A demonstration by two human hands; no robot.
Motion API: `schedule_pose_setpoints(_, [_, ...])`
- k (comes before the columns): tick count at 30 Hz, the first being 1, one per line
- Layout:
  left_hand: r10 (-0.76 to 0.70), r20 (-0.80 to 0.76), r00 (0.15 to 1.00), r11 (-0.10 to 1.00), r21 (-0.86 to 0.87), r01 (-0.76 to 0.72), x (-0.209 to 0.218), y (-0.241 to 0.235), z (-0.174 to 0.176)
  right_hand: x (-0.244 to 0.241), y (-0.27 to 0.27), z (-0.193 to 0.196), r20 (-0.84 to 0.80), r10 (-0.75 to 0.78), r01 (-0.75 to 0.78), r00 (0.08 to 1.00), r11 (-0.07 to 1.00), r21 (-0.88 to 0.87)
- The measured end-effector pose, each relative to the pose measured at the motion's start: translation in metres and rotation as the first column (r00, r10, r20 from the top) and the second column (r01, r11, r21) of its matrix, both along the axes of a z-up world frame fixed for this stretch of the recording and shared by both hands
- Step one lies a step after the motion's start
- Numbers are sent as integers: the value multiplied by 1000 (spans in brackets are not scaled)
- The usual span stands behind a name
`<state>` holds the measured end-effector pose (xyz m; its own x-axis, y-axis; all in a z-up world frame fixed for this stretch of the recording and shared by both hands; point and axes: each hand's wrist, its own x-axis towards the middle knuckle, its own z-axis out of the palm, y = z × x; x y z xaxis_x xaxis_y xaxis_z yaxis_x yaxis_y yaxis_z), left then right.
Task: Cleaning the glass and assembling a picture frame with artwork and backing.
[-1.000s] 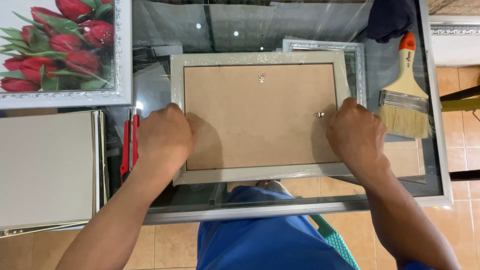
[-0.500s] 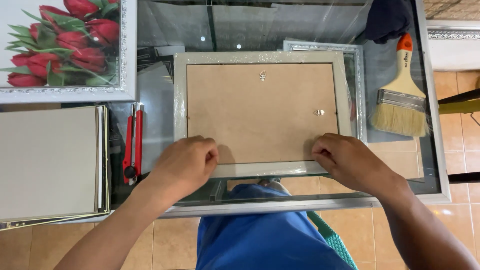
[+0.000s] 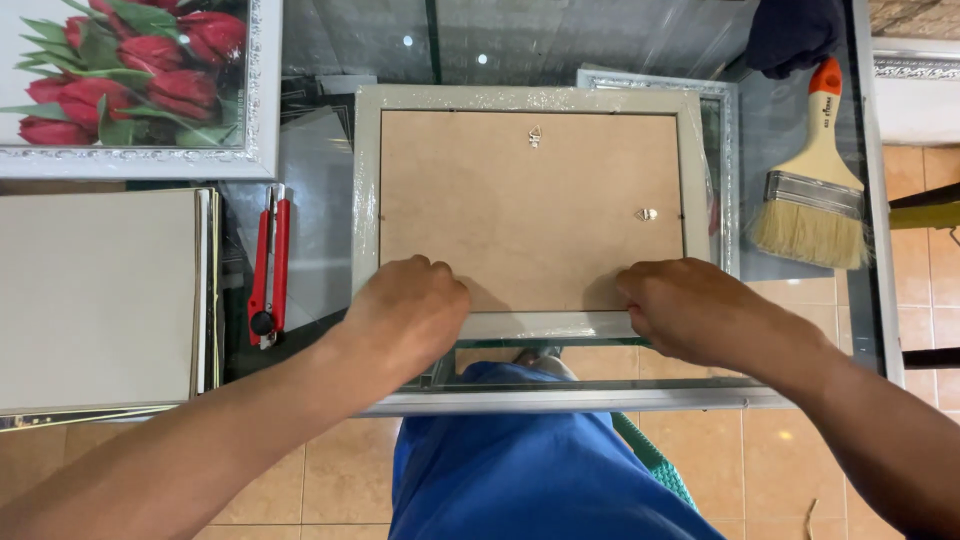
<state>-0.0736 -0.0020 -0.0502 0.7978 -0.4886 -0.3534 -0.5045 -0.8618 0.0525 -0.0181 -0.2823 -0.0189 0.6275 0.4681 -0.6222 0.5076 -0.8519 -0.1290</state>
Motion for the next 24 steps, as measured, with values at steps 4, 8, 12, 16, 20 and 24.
schedule_pose_setpoints(4, [-152,421,894,976,208,68,-41,-16,-21,-51,-10,-44,527,309,-304,791,948,-99])
schedule_pose_setpoints(8, [176,106,979,981,60,-183,-17,8,1,-44,-13,-32,425,23,-30,905,999,11])
schedule_pose_setpoints(12, [617,24,786,776,-188,-603,66,52,6,7,6,-27,350,-248,120,903,930,348])
schedule_pose_setpoints(16, [738,249,627,626,-600,-499,119,86,-64,64,53,-48,474,-324,-8,819,819,574])
schedule_pose_setpoints(20, [775,269,572,494,-822,-282,132,83,-86,109,77,-88,511,-404,-91,759,711,697])
schedule_pose_setpoints(24, [796,249,551,440,-864,-246,130,85,-94,118,75,-110,405,-444,-7,799,668,744])
